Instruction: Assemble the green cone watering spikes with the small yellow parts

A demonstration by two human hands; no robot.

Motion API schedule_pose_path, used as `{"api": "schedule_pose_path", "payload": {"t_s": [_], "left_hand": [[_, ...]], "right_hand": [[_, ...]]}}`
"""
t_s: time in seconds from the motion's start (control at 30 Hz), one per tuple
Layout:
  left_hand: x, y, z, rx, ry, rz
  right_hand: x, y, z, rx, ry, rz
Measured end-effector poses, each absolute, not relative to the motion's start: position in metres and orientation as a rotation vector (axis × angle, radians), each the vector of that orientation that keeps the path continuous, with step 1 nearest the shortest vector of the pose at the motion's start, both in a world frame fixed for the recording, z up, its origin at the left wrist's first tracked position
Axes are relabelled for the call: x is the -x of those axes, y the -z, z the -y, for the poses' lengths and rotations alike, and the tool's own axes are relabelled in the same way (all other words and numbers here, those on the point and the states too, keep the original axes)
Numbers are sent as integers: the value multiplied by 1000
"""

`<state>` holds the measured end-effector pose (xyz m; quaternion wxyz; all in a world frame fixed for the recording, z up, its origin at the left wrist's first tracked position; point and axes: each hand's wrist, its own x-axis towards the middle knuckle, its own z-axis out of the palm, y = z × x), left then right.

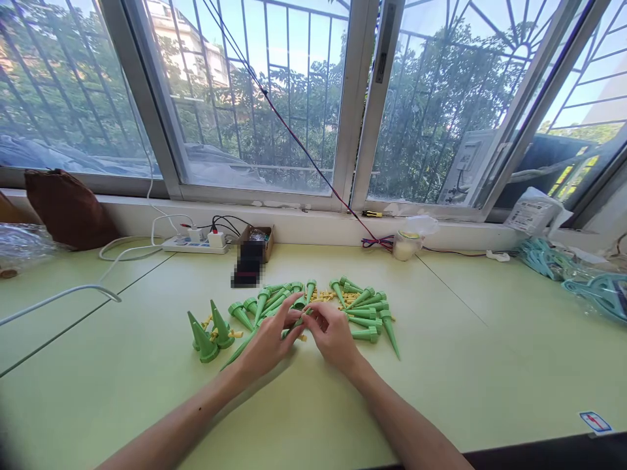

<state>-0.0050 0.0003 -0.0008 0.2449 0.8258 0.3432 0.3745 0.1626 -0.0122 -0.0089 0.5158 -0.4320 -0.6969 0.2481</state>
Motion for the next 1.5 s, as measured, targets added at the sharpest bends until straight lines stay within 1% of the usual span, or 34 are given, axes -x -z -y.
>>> {"api": "schedule_pose_path", "payload": {"t_s": [0.23, 0.3, 0.4, 0.5, 0.57, 0.67, 1.0, 1.17, 1.4, 1.5], "left_hand": [[5, -1, 0, -2350, -1002, -1072], [5, 1, -3, -2402, -1077, -1208], [7, 7, -9, -2434, -1147, -1536], [9, 11, -15, -2304, -1012, -1839], [11, 12, -17, -2205, -905, -1910], [13, 10, -19, -2133, -830, -1929], [12, 10, -19, -2070, -810, -1976], [11, 12, -17, -2076, -866, -1885], [7, 10, -15, -2273, -969, -1665], [6, 11, -13, -2250, -918, -1801]], "right_hand": [[-162, 7, 15, 999, -575, 1573], [-164, 6, 14, 1033, -509, 1468], [-169, 6, 13, 1078, -440, 1326], [-171, 6, 13, 1100, -425, 1291], [-170, 6, 13, 1104, -429, 1303], [-169, 6, 14, 1100, -450, 1320], [-168, 4, 14, 1102, -469, 1326], [-168, 5, 13, 1105, -469, 1341], [-168, 6, 13, 1117, -434, 1356], [-168, 6, 14, 1125, -367, 1378]]}}
